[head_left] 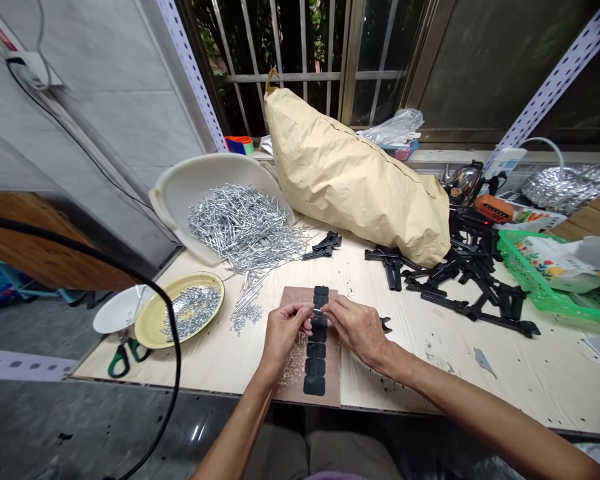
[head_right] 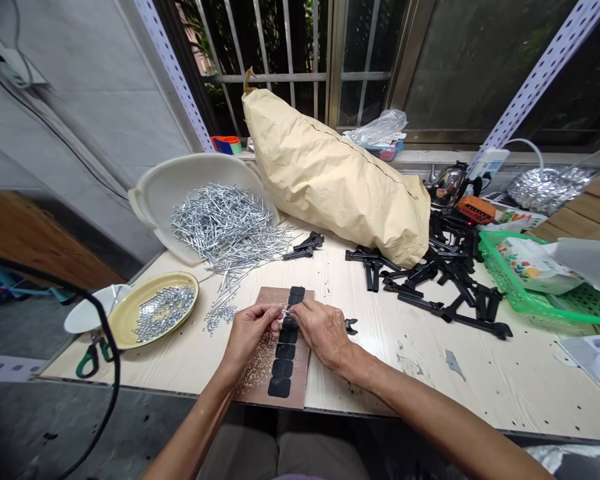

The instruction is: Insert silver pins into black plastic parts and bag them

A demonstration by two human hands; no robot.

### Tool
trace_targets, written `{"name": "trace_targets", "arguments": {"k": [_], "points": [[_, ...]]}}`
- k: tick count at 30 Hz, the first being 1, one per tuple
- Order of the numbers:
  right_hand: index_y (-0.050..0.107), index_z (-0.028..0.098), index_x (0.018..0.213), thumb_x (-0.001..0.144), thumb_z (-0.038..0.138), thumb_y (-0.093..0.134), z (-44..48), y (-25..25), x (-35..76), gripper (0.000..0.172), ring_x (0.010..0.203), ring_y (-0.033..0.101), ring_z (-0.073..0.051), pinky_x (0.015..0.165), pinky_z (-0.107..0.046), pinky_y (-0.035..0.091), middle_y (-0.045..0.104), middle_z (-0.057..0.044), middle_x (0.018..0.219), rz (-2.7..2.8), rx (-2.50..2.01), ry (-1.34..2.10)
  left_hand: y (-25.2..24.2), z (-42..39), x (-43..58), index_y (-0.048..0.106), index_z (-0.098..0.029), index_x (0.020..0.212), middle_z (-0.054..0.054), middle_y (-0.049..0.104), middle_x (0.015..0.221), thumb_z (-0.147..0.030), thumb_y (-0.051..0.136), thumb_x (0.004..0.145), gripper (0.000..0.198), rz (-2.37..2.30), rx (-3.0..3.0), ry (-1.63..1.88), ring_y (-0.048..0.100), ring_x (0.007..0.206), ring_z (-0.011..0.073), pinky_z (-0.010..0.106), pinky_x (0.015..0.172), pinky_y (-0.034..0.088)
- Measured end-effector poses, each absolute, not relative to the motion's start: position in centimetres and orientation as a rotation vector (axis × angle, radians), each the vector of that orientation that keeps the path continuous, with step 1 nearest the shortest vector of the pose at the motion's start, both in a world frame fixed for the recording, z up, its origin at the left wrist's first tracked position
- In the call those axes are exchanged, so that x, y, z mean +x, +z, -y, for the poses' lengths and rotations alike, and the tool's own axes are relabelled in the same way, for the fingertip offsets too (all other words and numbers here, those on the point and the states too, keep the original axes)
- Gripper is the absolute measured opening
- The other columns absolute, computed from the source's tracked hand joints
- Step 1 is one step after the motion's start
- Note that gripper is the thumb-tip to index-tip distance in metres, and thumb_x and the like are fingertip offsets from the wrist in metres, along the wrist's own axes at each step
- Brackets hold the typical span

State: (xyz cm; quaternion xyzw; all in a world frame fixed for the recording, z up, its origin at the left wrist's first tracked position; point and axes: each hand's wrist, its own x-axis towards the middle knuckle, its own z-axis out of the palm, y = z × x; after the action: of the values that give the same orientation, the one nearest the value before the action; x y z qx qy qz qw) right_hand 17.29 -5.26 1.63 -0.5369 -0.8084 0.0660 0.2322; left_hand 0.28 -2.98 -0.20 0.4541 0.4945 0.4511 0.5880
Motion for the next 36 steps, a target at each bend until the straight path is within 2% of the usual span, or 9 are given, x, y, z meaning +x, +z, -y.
{"name": "trace_targets", "arguments": {"k": [3,7,14,17,20,26,29,33,36], "points": [[0.060,0.023,0.093,0.095,0.033,0.040,5.1,1.6,17.5,0.023,0.074,0.059,-0.011,0.061,-0.021,0.038,0.062,-0.001,0.087,2.121,-1.455,0.368,0.2,3.4,0.6,0.070,-0.013,0.077,0.000,0.062,0.057,-0.040,0.068,0.071,0.028,-1.158,1.098,1.069,0.054,0.050,0.0103,0.022,0.053,0.046],[0.060,0.023,0.088,0.093,0.033,0.044,5.0,1.7,17.8,0.020,0.073,0.058,-0.011,0.060,-0.021,0.039,0.062,0.001,0.085,2.053,-1.429,0.490,0.5,3.7,0.9,0.069,-0.013,0.074,-0.001,0.059,0.054,-0.041,0.070,0.069,0.028,-1.182,1.072,1.097,0.051,0.046,0.0089,0.020,0.046,0.044],[0.063,0.020,0.086,0.095,0.024,0.040,5.4,1.5,17.8,0.026,0.075,0.052,-0.014,0.065,-0.028,0.031,0.062,-0.003,0.078,2.264,-1.354,-0.204,-0.3,2.9,0.6,0.062,-0.011,0.059,-0.002,0.054,0.047,-0.044,0.076,0.061,0.036,-1.070,0.852,0.929,0.041,0.036,0.0036,0.016,0.035,0.035],[0.062,0.021,0.088,0.096,0.022,0.037,5.4,1.6,18.0,0.026,0.074,0.050,-0.015,0.066,-0.029,0.029,0.061,-0.003,0.078,2.338,-1.310,-0.306,-0.5,2.8,0.5,0.062,-0.011,0.061,-0.002,0.055,0.048,-0.042,0.076,0.061,0.034,-1.044,0.847,0.900,0.041,0.036,0.0031,0.016,0.037,0.036],[0.060,0.020,0.084,0.097,0.024,0.035,5.3,1.7,18.2,0.028,0.073,0.051,-0.014,0.063,-0.028,0.029,0.060,-0.003,0.077,2.339,-1.378,-0.173,-0.2,2.9,0.5,0.065,-0.013,0.067,-0.002,0.057,0.052,-0.040,0.075,0.064,0.030,-1.049,0.937,0.938,0.045,0.040,0.0047,0.017,0.039,0.039],[0.056,0.022,0.088,0.094,0.034,0.041,5.1,1.9,18.9,0.019,0.069,0.054,-0.010,0.055,-0.021,0.030,0.060,0.002,0.080,2.200,-1.476,0.480,0.9,3.1,0.3,0.066,-0.014,0.068,-0.002,0.056,0.050,-0.041,0.069,0.070,0.027,-1.130,1.192,0.895,0.049,0.040,0.0079,0.020,0.041,0.040],[0.056,0.021,0.091,0.092,0.033,0.046,5.3,1.9,18.9,0.015,0.072,0.055,-0.011,0.056,-0.021,0.031,0.060,0.000,0.088,2.224,-1.451,0.340,0.6,2.9,0.1,0.065,-0.015,0.067,-0.003,0.056,0.049,-0.043,0.067,0.071,0.028,-1.128,1.204,0.855,0.049,0.039,0.0085,0.020,0.041,0.038],[0.059,0.020,0.085,0.096,0.032,0.038,5.5,1.7,18.6,0.026,0.065,0.053,-0.011,0.057,-0.023,0.030,0.059,-0.001,0.079,2.308,-1.474,0.030,0.0,2.7,-0.1,0.065,-0.015,0.068,-0.002,0.056,0.050,-0.044,0.066,0.073,0.030,-1.116,1.225,0.844,0.049,0.039,0.0082,0.020,0.042,0.038],[0.059,0.020,0.091,0.096,0.032,0.039,5.5,1.4,18.6,0.024,0.067,0.053,-0.011,0.058,-0.023,0.031,0.060,-0.002,0.084,2.311,-1.420,-0.015,0.0,2.7,-0.2,0.064,-0.014,0.068,-0.003,0.056,0.049,-0.044,0.065,0.073,0.030,-1.110,1.225,0.834,0.048,0.039,0.0076,0.019,0.043,0.038]]}}
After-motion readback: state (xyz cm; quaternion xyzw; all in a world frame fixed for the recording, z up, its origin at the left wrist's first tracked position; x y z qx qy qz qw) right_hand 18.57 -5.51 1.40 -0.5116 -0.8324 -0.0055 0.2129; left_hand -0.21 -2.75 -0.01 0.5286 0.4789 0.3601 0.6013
